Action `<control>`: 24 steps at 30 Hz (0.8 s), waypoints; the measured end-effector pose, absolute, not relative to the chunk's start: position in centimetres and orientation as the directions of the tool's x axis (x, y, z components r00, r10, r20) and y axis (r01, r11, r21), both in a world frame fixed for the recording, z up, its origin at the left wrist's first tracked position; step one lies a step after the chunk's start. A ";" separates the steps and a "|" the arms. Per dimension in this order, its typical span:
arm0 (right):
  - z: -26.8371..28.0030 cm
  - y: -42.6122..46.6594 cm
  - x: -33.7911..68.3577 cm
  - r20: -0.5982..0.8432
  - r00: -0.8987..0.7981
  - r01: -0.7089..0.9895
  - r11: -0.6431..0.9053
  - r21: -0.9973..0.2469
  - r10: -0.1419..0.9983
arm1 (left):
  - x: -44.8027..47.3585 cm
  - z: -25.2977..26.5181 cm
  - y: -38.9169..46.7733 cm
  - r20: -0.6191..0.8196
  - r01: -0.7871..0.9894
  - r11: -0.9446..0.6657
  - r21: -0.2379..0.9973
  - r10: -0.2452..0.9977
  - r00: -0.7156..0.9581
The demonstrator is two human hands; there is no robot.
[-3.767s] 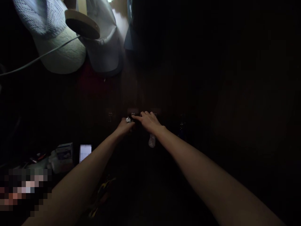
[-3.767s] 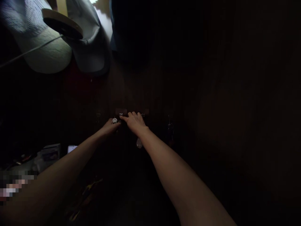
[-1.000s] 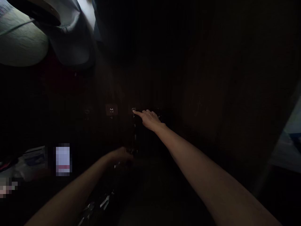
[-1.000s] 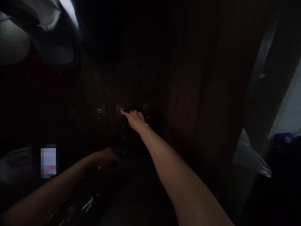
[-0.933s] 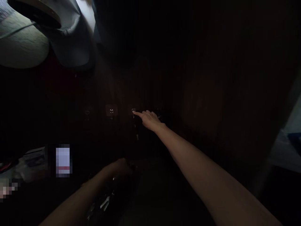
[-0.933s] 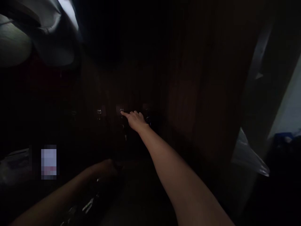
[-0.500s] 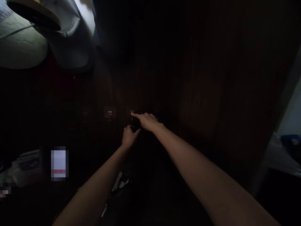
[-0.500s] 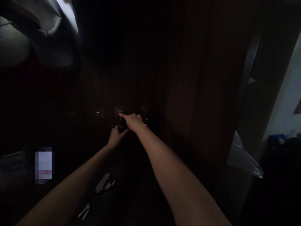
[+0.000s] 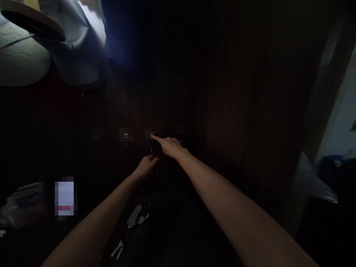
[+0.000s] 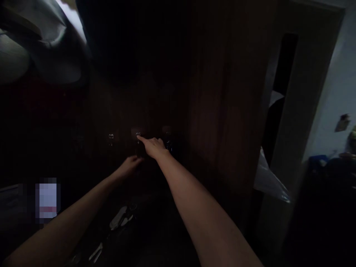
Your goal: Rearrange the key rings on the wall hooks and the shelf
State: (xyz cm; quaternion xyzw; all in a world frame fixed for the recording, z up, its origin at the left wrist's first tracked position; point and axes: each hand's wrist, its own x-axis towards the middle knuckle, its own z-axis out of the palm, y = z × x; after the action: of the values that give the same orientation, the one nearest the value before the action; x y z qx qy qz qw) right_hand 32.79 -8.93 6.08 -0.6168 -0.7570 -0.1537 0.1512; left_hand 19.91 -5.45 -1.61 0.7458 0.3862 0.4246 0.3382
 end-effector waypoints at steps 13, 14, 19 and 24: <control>-3.6 -8.4 39.0 0.495 0.701 0.393 0.302 -0.869 0.514 | 21.0 -6.1 -5.9 0.299 0.476 -0.454 0.753 0.881 0.366; -3.7 -8.0 39.3 0.422 0.699 0.325 0.270 -0.907 0.578 | 22.3 -5.0 -5.9 0.338 0.410 -0.479 0.776 0.865 0.372; -4.5 -7.5 39.3 0.349 0.594 0.184 0.300 -0.936 0.725 | 29.3 -1.3 -5.9 0.345 0.155 -0.400 0.903 0.891 0.294; -5.1 -8.1 39.7 0.494 0.493 0.334 0.368 -0.868 0.717 | 32.4 -0.6 -5.6 0.183 0.039 -0.198 0.979 0.955 0.235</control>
State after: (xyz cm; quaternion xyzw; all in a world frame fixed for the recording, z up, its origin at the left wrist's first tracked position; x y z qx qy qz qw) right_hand 39.71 -8.15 -5.13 -0.5437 -0.4831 0.1426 0.6713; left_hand 32.36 -5.63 -0.59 0.6157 0.4034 0.4688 0.4882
